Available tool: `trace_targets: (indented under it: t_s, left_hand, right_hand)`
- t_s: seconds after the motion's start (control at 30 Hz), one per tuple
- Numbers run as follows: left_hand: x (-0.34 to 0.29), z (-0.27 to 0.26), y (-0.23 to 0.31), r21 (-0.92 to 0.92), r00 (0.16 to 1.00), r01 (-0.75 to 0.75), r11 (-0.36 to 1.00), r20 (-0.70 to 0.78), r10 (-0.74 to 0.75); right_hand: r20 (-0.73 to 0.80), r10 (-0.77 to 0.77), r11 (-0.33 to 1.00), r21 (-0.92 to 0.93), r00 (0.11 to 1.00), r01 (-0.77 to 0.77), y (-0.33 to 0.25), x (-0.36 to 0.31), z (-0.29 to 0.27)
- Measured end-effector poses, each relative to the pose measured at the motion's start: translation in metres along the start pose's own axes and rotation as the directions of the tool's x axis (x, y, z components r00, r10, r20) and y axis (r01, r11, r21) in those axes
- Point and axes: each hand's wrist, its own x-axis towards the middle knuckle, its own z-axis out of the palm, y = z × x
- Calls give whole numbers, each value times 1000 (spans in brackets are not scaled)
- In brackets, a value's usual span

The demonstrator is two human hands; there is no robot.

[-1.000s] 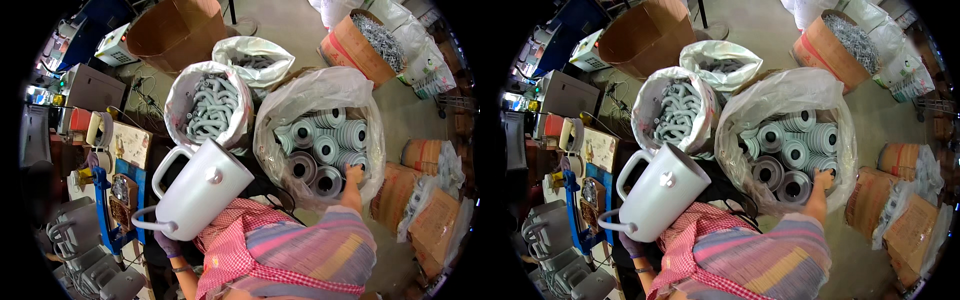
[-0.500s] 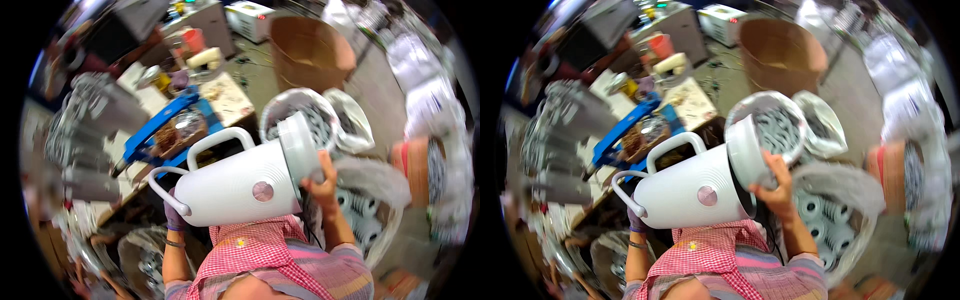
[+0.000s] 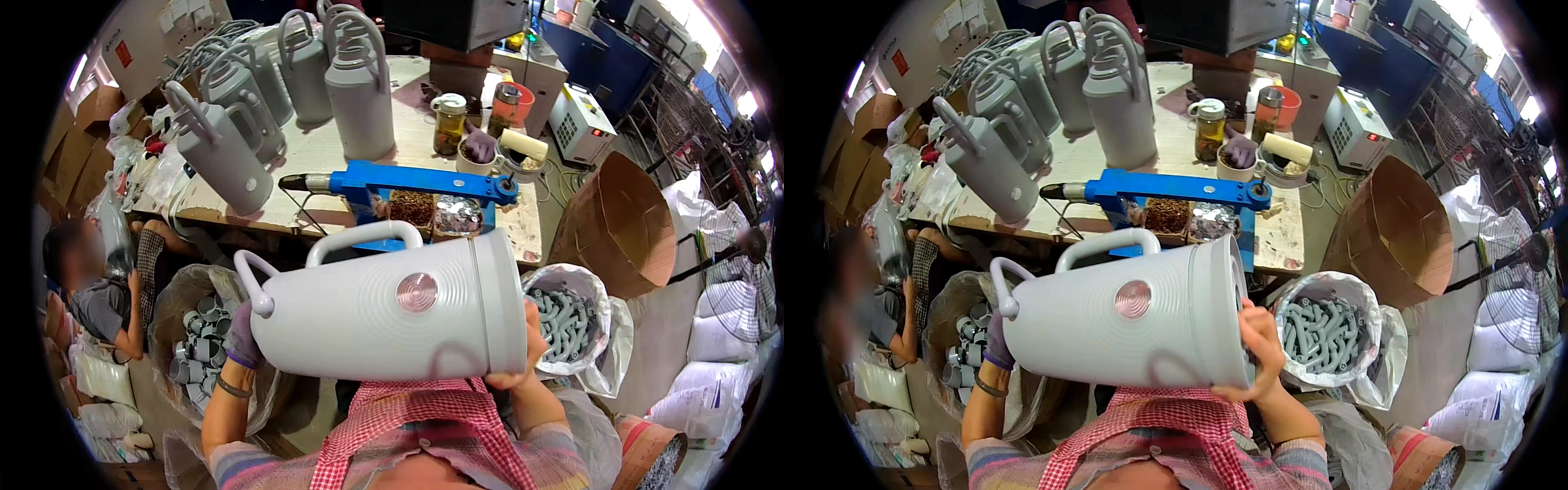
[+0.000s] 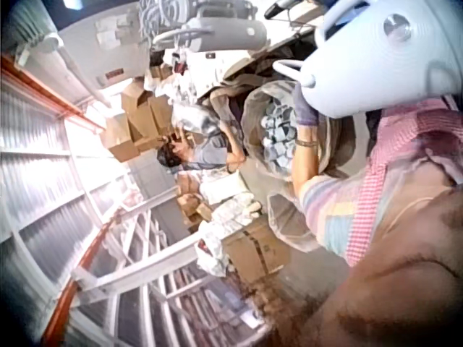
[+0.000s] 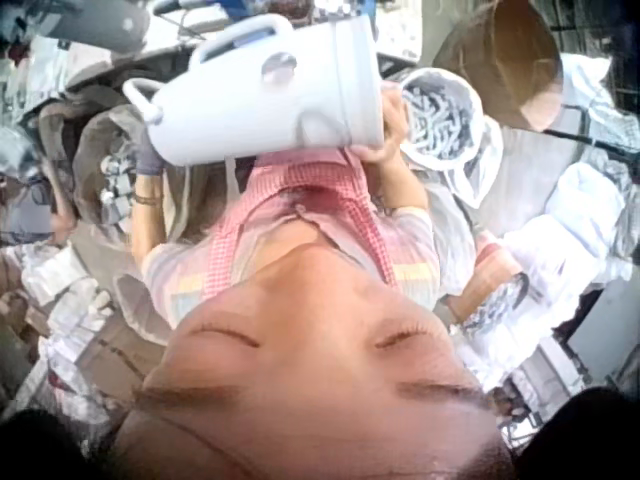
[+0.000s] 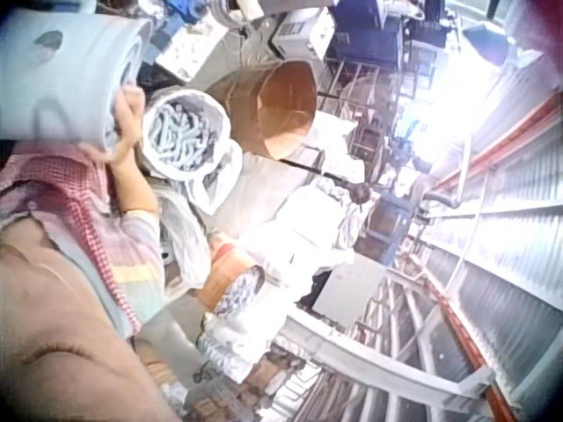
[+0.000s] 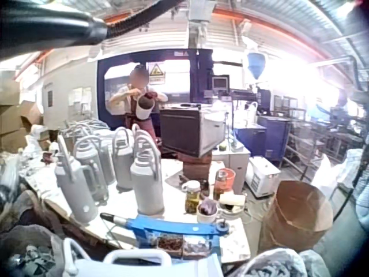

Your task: The person assembles white electric kettles by attaching grey handles to the kettle bodies using a blue heat-sealing tool. The person picks up a kettle body, places it on the tool, inserts a handle, and presses the mechanism to secure the connection. Completed kettles are placed on a nearby table.

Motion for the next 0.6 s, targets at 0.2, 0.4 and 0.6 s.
trace_targets:
  t_s: [0.2,0.4,0.6]
  left_hand:
    - [-37,-41,27,916,474,-317,-245,377,796]
    - [-80,15,46,910,264,-398,-117,236,935]
    - [-95,-6,48,932,127,-79,-355,363,923]
  right_hand:
    - [58,34,953,300,998,-50,50,46,42]
    - [342,518,547,572,784,-611,102,100,81]
    - [619,267,654,447,739,-610,53,116,123]
